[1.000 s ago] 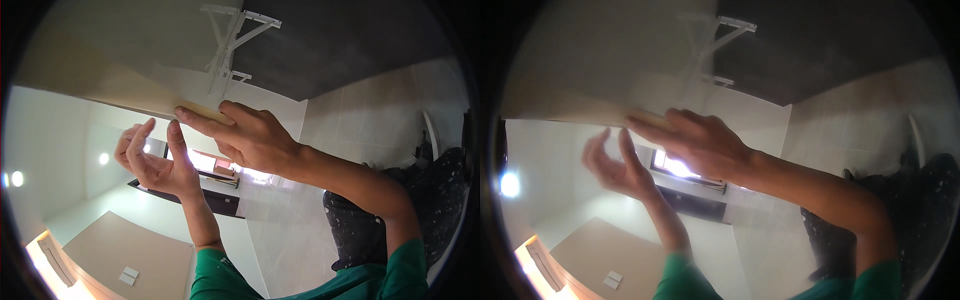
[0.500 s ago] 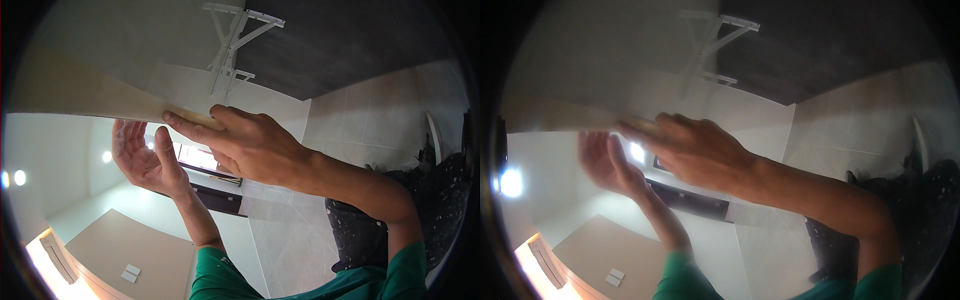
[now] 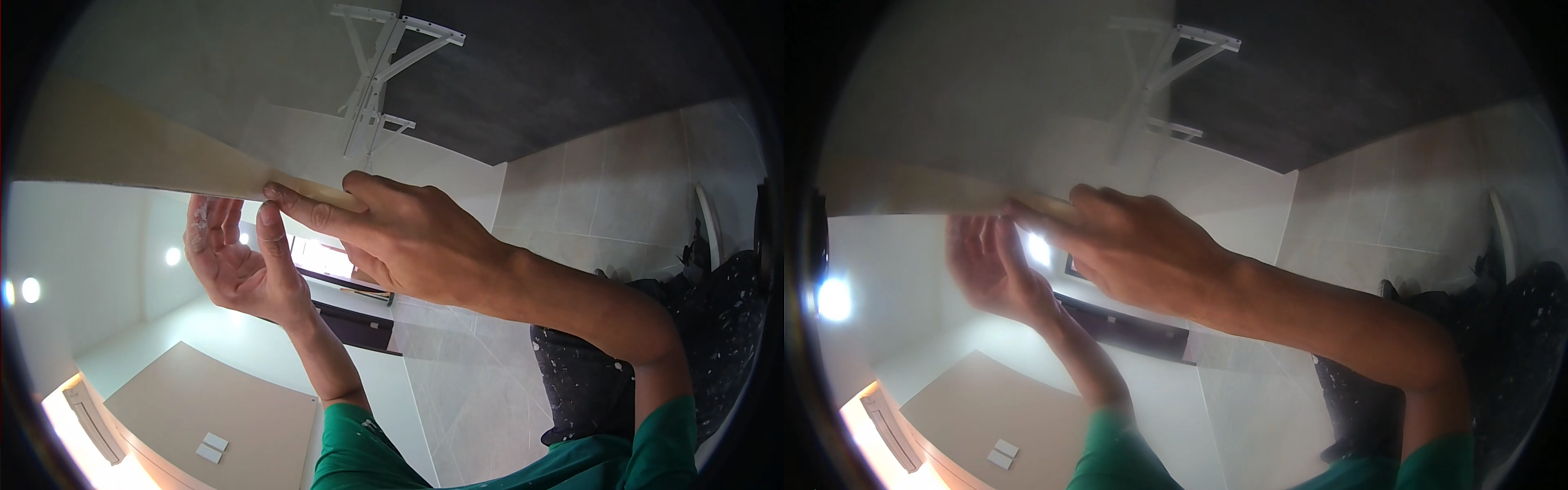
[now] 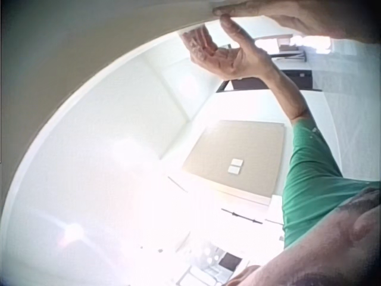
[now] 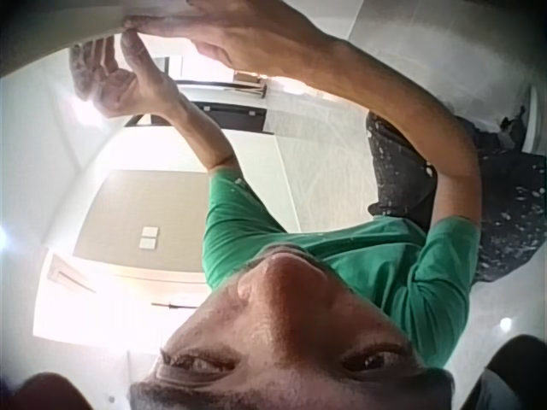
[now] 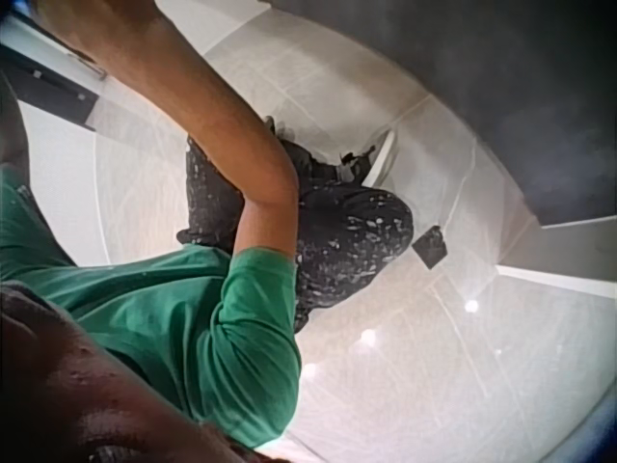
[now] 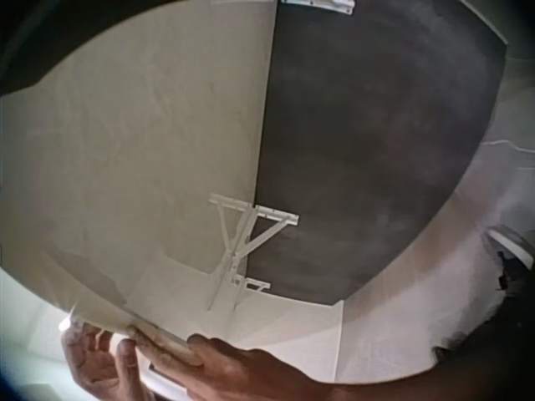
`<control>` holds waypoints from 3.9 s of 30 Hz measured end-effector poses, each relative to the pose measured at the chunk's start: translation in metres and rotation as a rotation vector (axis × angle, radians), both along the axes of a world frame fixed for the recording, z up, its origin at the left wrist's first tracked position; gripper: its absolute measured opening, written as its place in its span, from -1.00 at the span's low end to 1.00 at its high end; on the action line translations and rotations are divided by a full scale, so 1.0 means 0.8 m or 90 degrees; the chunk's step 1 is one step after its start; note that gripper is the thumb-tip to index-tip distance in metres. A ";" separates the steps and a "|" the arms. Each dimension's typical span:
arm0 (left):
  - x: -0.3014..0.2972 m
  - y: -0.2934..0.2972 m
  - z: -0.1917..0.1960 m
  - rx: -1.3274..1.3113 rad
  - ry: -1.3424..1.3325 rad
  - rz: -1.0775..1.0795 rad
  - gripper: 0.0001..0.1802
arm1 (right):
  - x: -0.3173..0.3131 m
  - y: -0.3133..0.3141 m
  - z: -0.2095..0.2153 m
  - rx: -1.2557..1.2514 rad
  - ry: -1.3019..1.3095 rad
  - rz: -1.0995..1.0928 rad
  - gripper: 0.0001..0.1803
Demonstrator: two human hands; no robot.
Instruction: The person applies masking tape to the underside edge of a white counter, pressing it down by hand while sitting on the floor.
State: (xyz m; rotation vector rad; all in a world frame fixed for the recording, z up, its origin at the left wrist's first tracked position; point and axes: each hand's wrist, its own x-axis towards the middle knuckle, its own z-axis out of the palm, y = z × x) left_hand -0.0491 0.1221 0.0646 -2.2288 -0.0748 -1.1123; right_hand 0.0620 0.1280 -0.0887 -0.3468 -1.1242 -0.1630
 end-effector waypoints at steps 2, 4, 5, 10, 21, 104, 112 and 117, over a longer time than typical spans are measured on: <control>0.001 0.000 0.000 0.000 -0.003 -0.002 -0.37 | 0.002 -0.001 0.001 0.000 -0.001 -0.002 -0.28; 0.002 0.001 -0.002 -0.002 -0.010 -0.007 -0.37 | 0.001 -0.001 0.000 -0.011 0.003 0.005 -0.24; 0.003 0.001 -0.002 -0.004 -0.014 -0.007 -0.36 | 0.001 -0.002 0.000 -0.022 0.008 0.012 -0.20; 0.006 -0.003 -0.004 -0.015 -0.031 -0.001 -0.34 | 0.002 -0.002 0.000 -0.031 0.001 0.037 -0.17; 0.031 -0.025 -0.002 0.065 -0.051 0.102 -0.30 | 0.010 -0.004 0.000 -0.004 -0.016 -0.005 -0.26; -0.034 0.038 0.024 0.193 0.093 0.135 -0.20 | -0.073 0.078 0.000 -0.038 0.004 0.039 -0.11; -0.052 0.052 0.021 0.116 0.071 0.193 -0.42 | -0.084 0.084 -0.001 -0.043 -0.007 0.113 -0.17; -0.049 0.056 0.024 0.134 0.068 0.183 -0.44 | -0.083 0.086 -0.019 0.009 0.039 0.079 -0.28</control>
